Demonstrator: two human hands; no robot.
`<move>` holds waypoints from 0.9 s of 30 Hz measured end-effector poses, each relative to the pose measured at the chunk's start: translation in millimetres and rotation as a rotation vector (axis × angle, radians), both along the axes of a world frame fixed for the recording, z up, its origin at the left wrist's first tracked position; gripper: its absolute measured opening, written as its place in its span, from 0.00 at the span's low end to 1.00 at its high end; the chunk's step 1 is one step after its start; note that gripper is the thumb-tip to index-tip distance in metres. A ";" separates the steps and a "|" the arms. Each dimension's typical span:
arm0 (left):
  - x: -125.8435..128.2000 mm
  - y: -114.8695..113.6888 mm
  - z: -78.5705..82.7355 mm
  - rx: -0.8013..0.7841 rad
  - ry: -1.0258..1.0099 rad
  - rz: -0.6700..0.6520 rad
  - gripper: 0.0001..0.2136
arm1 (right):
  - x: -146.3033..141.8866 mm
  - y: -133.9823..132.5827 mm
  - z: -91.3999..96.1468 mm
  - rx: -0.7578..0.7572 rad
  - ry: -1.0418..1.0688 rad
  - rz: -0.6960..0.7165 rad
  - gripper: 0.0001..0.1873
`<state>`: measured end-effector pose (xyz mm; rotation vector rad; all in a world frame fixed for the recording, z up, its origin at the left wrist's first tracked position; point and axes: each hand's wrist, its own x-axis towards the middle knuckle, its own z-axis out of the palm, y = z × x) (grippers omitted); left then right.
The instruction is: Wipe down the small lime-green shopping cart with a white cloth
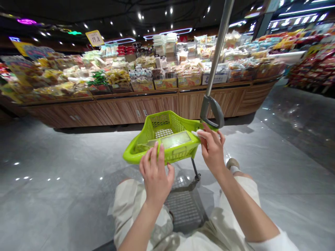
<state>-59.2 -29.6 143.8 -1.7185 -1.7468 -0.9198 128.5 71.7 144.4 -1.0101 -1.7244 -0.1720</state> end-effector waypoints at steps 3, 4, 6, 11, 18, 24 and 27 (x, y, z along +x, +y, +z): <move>15.7 -3.5 20.2 -0.121 -0.014 0.034 0.37 | -10.5 -10.3 2.3 0.007 0.028 0.046 0.15; 21.6 -2.4 23.5 -0.164 0.033 -0.025 0.37 | -15.6 -14.0 2.5 0.004 0.037 0.052 0.17; 31.4 2.0 23.2 -0.231 0.149 -0.169 0.37 | -25.3 -22.2 1.6 -0.010 0.014 0.069 0.22; 35.3 11.4 3.6 -0.200 0.216 -0.129 0.36 | -15.0 -29.9 -7.0 0.038 -0.232 0.152 0.33; 32.6 11.1 0.4 -0.193 0.210 -0.147 0.36 | -7.6 -29.3 -17.7 0.096 -0.107 0.063 0.34; 31.0 14.4 -3.2 -0.177 0.223 -0.127 0.37 | -18.1 -34.0 -18.2 0.113 -0.199 0.095 0.35; 29.8 14.7 -3.4 -0.182 0.231 -0.136 0.37 | -5.8 -27.3 -20.9 0.095 -0.130 -0.045 0.35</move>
